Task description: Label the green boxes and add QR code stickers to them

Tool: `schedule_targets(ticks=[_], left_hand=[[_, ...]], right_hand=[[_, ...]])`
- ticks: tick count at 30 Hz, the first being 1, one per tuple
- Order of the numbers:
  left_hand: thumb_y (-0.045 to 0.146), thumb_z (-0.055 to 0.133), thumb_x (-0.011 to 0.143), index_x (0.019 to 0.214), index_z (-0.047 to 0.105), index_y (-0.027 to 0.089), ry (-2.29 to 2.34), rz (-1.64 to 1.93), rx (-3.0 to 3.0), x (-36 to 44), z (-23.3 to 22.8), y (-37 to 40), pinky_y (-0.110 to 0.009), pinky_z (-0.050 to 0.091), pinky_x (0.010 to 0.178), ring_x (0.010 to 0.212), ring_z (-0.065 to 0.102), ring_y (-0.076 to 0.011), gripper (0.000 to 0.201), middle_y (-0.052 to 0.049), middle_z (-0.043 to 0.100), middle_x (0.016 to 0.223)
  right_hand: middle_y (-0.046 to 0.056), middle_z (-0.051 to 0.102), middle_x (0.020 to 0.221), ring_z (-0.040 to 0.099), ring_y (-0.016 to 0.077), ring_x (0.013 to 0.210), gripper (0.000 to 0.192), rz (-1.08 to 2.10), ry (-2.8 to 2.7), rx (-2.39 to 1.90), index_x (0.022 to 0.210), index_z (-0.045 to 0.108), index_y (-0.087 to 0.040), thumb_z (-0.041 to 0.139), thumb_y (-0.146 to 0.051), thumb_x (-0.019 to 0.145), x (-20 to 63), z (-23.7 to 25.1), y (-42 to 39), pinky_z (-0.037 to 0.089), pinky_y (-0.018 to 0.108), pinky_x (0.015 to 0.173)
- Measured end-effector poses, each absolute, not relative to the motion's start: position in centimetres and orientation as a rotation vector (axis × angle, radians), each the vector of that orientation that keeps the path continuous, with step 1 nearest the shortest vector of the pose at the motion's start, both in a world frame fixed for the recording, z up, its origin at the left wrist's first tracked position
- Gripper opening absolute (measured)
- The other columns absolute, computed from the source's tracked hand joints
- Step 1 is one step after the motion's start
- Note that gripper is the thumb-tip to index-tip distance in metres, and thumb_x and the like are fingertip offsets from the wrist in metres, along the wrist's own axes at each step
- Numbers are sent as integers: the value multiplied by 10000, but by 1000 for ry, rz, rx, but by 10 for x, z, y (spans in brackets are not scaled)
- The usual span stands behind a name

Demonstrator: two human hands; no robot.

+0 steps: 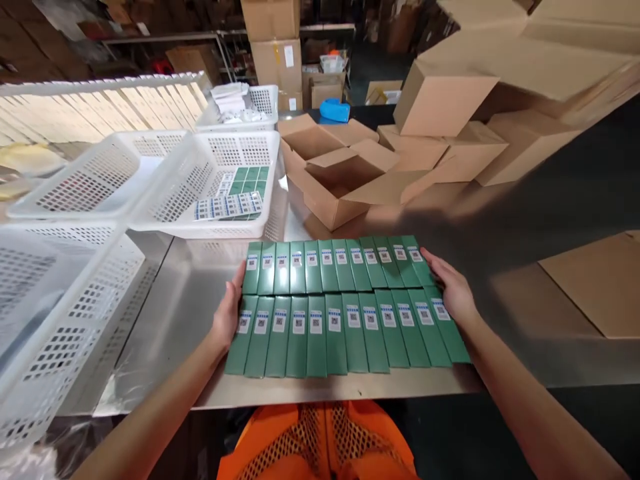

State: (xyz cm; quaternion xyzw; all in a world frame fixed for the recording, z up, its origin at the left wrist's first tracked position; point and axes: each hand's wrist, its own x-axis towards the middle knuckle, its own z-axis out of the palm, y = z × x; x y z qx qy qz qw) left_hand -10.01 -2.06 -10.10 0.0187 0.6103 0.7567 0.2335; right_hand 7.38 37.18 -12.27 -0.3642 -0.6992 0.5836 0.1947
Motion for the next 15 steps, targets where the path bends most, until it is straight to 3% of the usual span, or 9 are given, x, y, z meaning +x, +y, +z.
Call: schedule_targets(ticks=[2,6,9,12,15], left_hand=[[701,527,888,1438,510,373,1818,1985,124,-103,-103,-24,-471,282,1251,1514,270,-275,641,34,350,1615],[713,531,875,1460,474,409,1929,1885,222,-111,-108,-30,-463,159,1282,1535,182,-250,662,56,306,1628],[743,414,901,1523,372,412,1713,1905,181,-115,-112,-33,-486,240,1260,1519,229,-263,706,59,271,1636],[727,346,930,1565,257,412,1473,1908,228,-118,-117,-35,-492,357,1209,1493,306,-277,715,49,280,1636],[706,421,925,1566,265,385,1480,1981,275,-117,-120,-36,-461,269,1250,1532,205,-266,734,56,231,1655]], right_hand=[[-4,658,1337,563,355,1301,450,1374,-2199,-994,1216,678,-351,612,-592,842,76,-119,377,384,581,1158],[97,639,1359,611,395,1229,559,936,-2604,-834,1269,653,-267,557,-624,850,75,-101,378,436,606,1109],[140,562,1443,498,416,1347,598,692,-2661,-686,1258,646,-226,569,-639,831,63,-74,366,370,616,1156],[154,515,1475,547,418,1284,734,1070,-2462,-838,1346,573,-241,708,-641,746,33,-44,343,412,611,1117],[169,579,1393,644,373,1128,760,1678,-2123,-1008,1336,571,-234,790,-613,715,-17,-24,320,532,534,988]])
